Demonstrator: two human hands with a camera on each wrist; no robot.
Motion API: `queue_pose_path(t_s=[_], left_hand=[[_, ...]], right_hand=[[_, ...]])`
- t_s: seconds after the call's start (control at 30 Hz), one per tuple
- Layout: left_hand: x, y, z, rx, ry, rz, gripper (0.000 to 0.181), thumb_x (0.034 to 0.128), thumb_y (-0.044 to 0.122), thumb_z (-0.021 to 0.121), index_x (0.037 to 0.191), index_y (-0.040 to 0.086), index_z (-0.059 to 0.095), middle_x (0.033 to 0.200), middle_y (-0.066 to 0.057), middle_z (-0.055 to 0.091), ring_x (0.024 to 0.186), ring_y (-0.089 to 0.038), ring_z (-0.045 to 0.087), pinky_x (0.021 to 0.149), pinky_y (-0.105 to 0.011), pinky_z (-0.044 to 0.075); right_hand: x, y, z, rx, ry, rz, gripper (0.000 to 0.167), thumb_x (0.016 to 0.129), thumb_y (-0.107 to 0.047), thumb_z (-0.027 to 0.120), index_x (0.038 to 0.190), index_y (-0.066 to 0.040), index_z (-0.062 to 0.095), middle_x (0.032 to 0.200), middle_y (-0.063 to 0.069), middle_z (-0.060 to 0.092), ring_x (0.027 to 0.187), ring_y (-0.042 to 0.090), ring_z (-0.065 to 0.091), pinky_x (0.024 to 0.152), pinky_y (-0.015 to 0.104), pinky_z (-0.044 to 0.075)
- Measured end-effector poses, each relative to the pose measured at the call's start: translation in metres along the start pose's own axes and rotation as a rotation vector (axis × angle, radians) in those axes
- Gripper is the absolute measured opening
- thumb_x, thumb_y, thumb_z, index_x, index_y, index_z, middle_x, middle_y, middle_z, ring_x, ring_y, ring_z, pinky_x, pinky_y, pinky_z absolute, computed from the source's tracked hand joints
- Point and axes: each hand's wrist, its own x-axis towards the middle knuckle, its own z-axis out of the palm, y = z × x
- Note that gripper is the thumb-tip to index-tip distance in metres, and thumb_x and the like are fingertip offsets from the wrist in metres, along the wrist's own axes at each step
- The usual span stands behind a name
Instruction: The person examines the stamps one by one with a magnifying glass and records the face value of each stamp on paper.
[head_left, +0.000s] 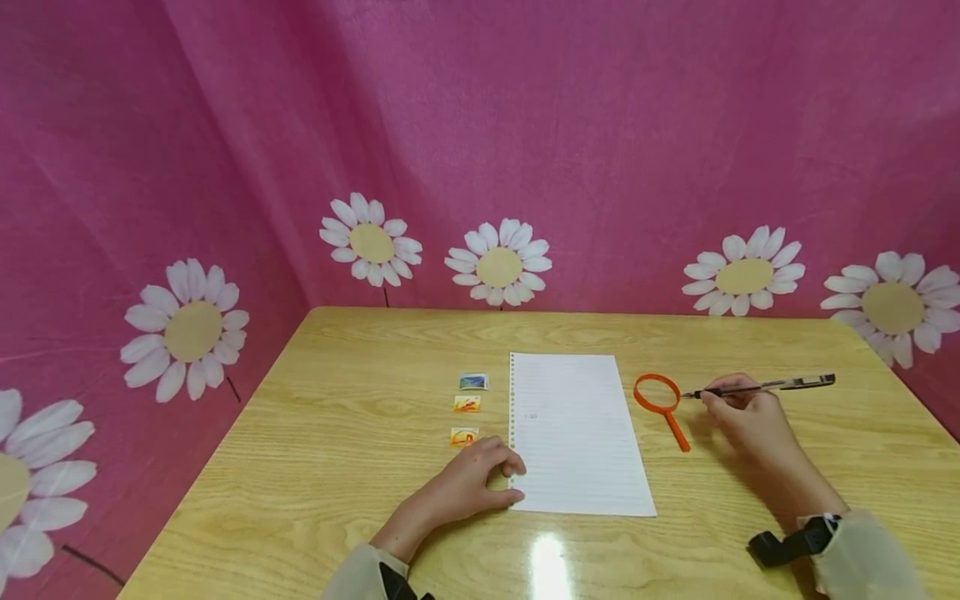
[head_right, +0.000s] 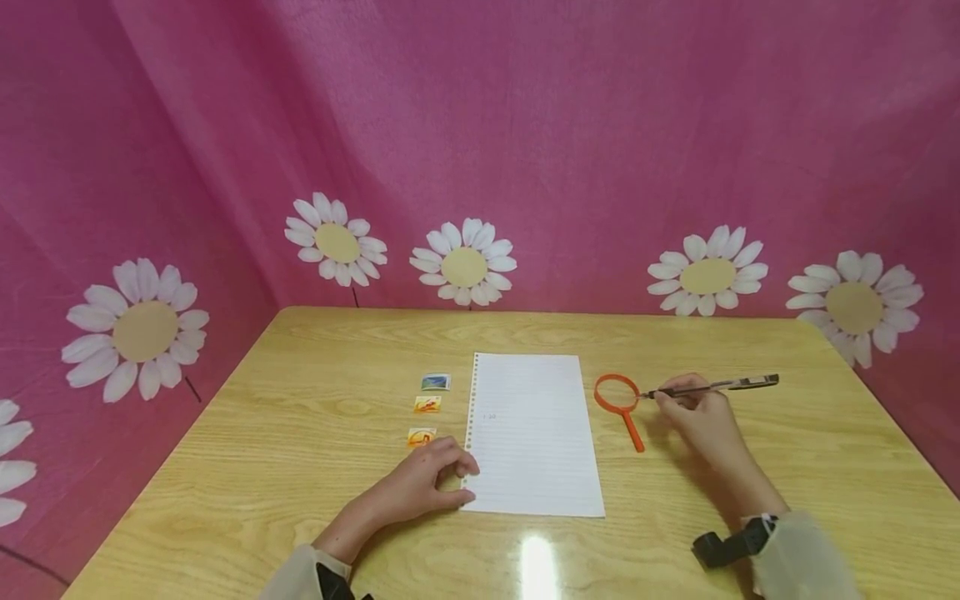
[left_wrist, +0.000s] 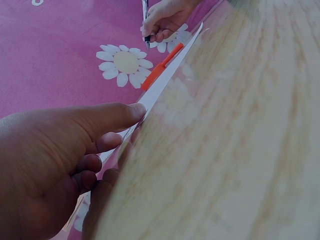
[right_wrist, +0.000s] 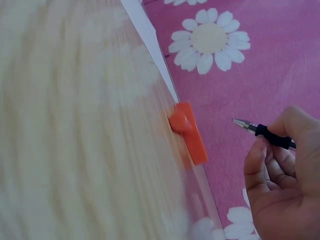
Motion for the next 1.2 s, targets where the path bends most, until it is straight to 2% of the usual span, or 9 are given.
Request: queue_pose_path(t_s=[0.17, 0.3, 0.5, 0.9, 1.13, 1.2], left_hand=[[0.0, 0.0, 0.0, 0.0, 0.0, -0.005, 0.021, 0.0863, 0.027, 0.075, 0.102, 0.017, 0.066, 0.09, 0.007, 0.054, 0.085, -0.001, 0.046, 0.081, -0.019, 0.042], [0.001, 0.001, -0.001, -0.001, 0.006, 0.002, 0.021, 0.0864, 0.027, 0.075, 0.102, 0.016, 0.066, 0.09, 0.006, 0.054, 0.085, -0.002, 0.046, 0.081, -0.019, 0.042], [0.001, 0.001, -0.002, -0.01, 0.005, 0.014, 0.021, 0.0869, 0.027, 0.075, 0.102, 0.015, 0.066, 0.09, 0.004, 0.055, 0.085, -0.004, 0.047, 0.081, -0.021, 0.042], [-0.001, 0.0, 0.0, -0.01, 0.002, 0.01, 0.021, 0.0874, 0.027, 0.074, 0.103, 0.015, 0.066, 0.091, 0.004, 0.054, 0.086, -0.004, 0.047, 0.082, -0.021, 0.043], [-0.001, 0.0, 0.0, -0.006, 0.001, 0.012, 0.021, 0.0873, 0.027, 0.074, 0.103, 0.015, 0.066, 0.09, 0.004, 0.054, 0.086, -0.005, 0.047, 0.082, -0.02, 0.042], [-0.001, 0.0, 0.0, -0.007, -0.002, 0.013, 0.021, 0.0875, 0.027, 0.074, 0.103, 0.015, 0.066, 0.09, 0.004, 0.054, 0.085, -0.005, 0.047, 0.081, -0.02, 0.042]], right_hand=[[-0.002, -0.005, 0.009, 0.006, -0.015, -0.029, 0.006, 0.094, -0.009, 0.063, 0.096, -0.015, 0.062, 0.084, -0.027, 0.055, 0.075, -0.008, 0.053, 0.061, 0.014, 0.045], [-0.002, -0.008, 0.016, 0.004, -0.021, -0.03, 0.005, 0.094, -0.006, 0.062, 0.099, -0.005, 0.061, 0.083, -0.026, 0.056, 0.075, -0.007, 0.054, 0.063, 0.014, 0.046], [-0.003, -0.011, 0.026, -0.036, -0.05, -0.046, 0.021, 0.093, -0.007, 0.063, 0.105, 0.008, 0.056, 0.079, -0.023, 0.056, 0.068, -0.004, 0.053, 0.058, 0.017, 0.046], [-0.005, -0.017, 0.051, -0.019, -0.103, -0.067, 0.017, 0.092, -0.002, 0.063, 0.106, 0.007, 0.057, 0.081, -0.015, 0.059, 0.067, -0.003, 0.048, 0.055, 0.019, 0.043], [-0.005, -0.024, 0.063, -0.031, -0.127, -0.055, 0.02, 0.092, -0.006, 0.065, 0.104, 0.006, 0.057, 0.087, -0.02, 0.056, 0.074, -0.003, 0.048, 0.063, 0.018, 0.042], [-0.005, -0.026, 0.067, -0.031, -0.138, -0.05, 0.019, 0.092, -0.006, 0.065, 0.104, 0.006, 0.057, 0.087, -0.017, 0.056, 0.073, -0.003, 0.047, 0.062, 0.018, 0.042]])
